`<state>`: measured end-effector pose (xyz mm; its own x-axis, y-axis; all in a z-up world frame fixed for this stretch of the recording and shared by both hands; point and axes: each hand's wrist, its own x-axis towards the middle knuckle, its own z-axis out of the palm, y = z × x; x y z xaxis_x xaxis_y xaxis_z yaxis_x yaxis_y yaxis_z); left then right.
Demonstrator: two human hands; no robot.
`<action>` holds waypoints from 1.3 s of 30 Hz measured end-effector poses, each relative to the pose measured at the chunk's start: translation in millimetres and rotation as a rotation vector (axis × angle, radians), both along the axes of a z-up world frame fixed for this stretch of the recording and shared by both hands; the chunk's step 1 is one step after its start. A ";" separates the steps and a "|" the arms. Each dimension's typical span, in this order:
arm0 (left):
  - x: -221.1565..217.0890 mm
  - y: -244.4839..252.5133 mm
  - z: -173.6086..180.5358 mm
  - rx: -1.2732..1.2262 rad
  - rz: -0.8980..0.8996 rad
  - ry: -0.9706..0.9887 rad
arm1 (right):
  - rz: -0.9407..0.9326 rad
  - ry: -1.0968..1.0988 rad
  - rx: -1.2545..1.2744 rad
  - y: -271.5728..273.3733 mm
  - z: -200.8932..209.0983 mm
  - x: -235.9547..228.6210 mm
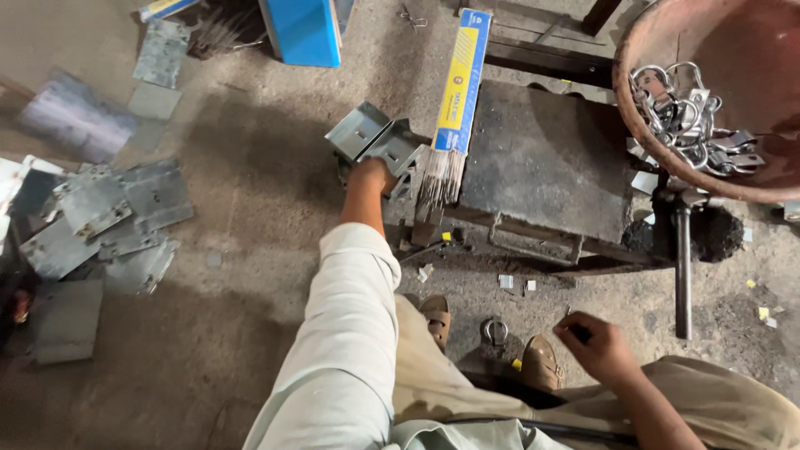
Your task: The person sits on the floor and repeatedly welds small metal plates with a welding torch. They pick up a plate, place a metal ring on it, weld the ring to the plate, and then move the finished piece aside. The process is repeated multiple times with a pile of finished parts accumulating on the floor.
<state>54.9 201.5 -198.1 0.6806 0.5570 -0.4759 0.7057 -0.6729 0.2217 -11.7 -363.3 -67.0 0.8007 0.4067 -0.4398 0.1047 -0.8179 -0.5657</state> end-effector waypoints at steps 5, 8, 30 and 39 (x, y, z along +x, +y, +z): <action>-16.3 -38.4 -33.3 0.060 -0.119 0.093 | 0.150 0.089 -0.036 14.8 -8.0 8.2; -27.0 -51.0 -31.3 0.158 -0.157 0.096 | 0.137 0.133 -0.046 18.0 -10.6 15.9; -58.9 22.3 179.9 -0.517 0.379 -0.973 | 0.251 0.027 0.000 26.0 12.2 18.7; -105.6 -114.2 248.5 -0.970 0.296 -1.427 | 0.290 -0.068 0.169 2.9 10.9 -4.5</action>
